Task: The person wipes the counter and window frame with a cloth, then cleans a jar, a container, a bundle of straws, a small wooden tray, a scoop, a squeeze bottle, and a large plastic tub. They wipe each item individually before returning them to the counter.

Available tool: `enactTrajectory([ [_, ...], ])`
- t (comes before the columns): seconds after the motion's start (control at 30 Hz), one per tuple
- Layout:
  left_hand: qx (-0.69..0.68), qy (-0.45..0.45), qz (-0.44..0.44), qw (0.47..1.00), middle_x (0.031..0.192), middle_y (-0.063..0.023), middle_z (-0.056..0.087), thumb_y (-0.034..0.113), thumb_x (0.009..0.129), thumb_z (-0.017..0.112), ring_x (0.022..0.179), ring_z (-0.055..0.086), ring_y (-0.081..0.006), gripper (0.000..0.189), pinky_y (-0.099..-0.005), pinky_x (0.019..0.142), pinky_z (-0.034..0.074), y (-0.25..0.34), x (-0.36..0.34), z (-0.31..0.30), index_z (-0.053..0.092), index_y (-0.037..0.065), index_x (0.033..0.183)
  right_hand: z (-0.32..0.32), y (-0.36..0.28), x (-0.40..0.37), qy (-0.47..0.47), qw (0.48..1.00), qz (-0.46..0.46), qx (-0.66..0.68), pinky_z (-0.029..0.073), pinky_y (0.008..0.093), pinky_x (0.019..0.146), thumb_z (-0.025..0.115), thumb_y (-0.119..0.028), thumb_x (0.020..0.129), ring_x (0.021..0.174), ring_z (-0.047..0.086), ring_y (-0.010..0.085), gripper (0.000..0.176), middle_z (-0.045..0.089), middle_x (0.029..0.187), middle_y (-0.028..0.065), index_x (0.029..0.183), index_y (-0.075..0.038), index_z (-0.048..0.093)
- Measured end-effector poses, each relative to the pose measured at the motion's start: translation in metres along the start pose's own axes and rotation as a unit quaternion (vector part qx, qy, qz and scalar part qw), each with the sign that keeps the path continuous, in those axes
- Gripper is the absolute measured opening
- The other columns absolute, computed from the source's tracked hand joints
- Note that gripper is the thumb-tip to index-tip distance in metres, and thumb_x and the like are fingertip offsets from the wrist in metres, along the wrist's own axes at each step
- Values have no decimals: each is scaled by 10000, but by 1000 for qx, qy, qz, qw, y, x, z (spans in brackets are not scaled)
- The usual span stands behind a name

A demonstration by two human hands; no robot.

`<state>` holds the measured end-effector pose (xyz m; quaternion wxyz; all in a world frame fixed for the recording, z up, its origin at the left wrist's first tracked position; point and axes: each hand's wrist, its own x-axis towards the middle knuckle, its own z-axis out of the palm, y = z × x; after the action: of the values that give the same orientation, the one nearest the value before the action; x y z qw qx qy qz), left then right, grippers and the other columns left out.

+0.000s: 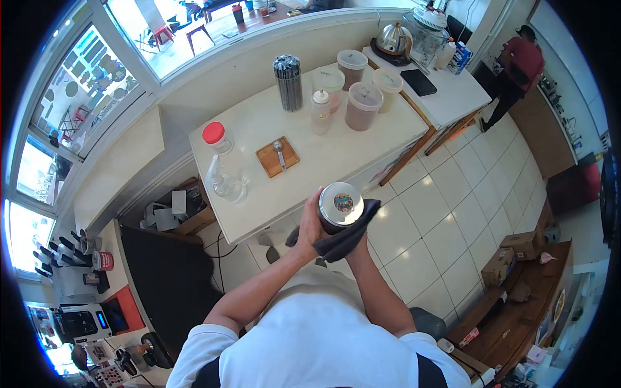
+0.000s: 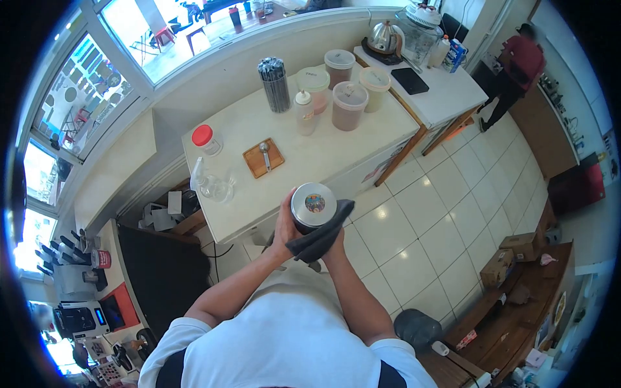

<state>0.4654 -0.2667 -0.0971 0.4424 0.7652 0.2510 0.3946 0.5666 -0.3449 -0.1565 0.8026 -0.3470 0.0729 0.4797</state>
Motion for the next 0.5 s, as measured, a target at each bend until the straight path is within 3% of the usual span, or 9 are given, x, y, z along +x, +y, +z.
enactTrajectory([
  [0.07, -96, -15, -93, 991, 1282, -209, 532, 398, 622, 908, 1232, 514, -367, 1023, -432, 1061, 390, 2, 1, 1, 337, -7, 1367, -7, -4, 7, -138, 990, 10, 9, 520, 379, 974, 442, -317, 1035, 1098, 622, 239, 398, 612, 1240, 117, 1300, -31, 526],
  [0.1, -72, -52, -139, 986, 1250, -187, 557, 414, 571, 934, 1222, 533, -334, 1045, -416, 1067, 392, 5, 5, -6, 343, 5, 1331, 0, -14, 6, -205, 978, 27, 18, 520, 375, 973, 442, -334, 1037, 1092, 624, 236, 406, 621, 1227, 118, 1291, -30, 534],
  [0.2, -113, -133, -53, 983, 1249, -178, 542, 431, 548, 940, 1226, 523, -310, 1071, -418, 1059, 407, 5, 0, -18, 339, 43, 1344, 10, -42, 9, -209, 965, 158, 2, 541, 368, 926, 427, -457, 1034, 1041, 653, 229, 507, 662, 1140, 115, 1242, -15, 564],
  [0.27, -50, -149, -48, 986, 1280, -168, 493, 406, 549, 940, 1246, 492, -298, 1110, -430, 1078, 384, 5, 4, -27, 304, 54, 1388, 33, -45, -14, -91, 986, 32, -133, 549, 365, 905, 438, -435, 1031, 1019, 663, 230, 490, 660, 1142, 119, 1229, -6, 569],
  [0.33, 22, -135, -23, 990, 1312, -157, 443, 394, 523, 953, 1275, 452, -295, 1181, -428, 1103, 349, 5, 14, -32, 270, 36, 1418, 15, -26, 0, -41, 994, -45, -95, 550, 365, 900, 445, -393, 1028, 990, 671, 229, 454, 659, 1138, 123, 1221, -2, 572],
  [0.37, 29, -168, -51, 984, 1377, -165, 406, 307, 549, 947, 1321, 422, -295, 1196, -418, 1125, 330, 9, 16, -36, 230, 28, 1465, 9, -17, 3, -24, 997, -65, -45, 546, 367, 908, 433, -341, 1029, 1015, 661, 229, 412, 657, 1138, 111, 1218, -2, 572],
  [0.47, -222, -96, -139, 960, 1404, -192, 419, 344, 618, 901, 1317, 442, -294, 1148, -445, 1102, 365, 13, 6, -31, 220, 40, 1491, 18, -10, -4, 5, 980, -163, -111, 529, 362, 943, 414, -343, 1041, 1062, 642, 231, 406, 652, 1145, 107, 1231, -19, 569],
  [0.5, -195, -92, -103, 971, 1417, -191, 421, 255, 673, 875, 1329, 432, -284, 1065, -424, 1111, 353, 6, -1, -25, 222, 23, 1482, 31, -12, -19, -17, 964, -201, -176, 517, 343, 928, 420, -338, 1046, 1058, 632, 218, 385, 649, 1127, 101, 1212, -30, 581],
])
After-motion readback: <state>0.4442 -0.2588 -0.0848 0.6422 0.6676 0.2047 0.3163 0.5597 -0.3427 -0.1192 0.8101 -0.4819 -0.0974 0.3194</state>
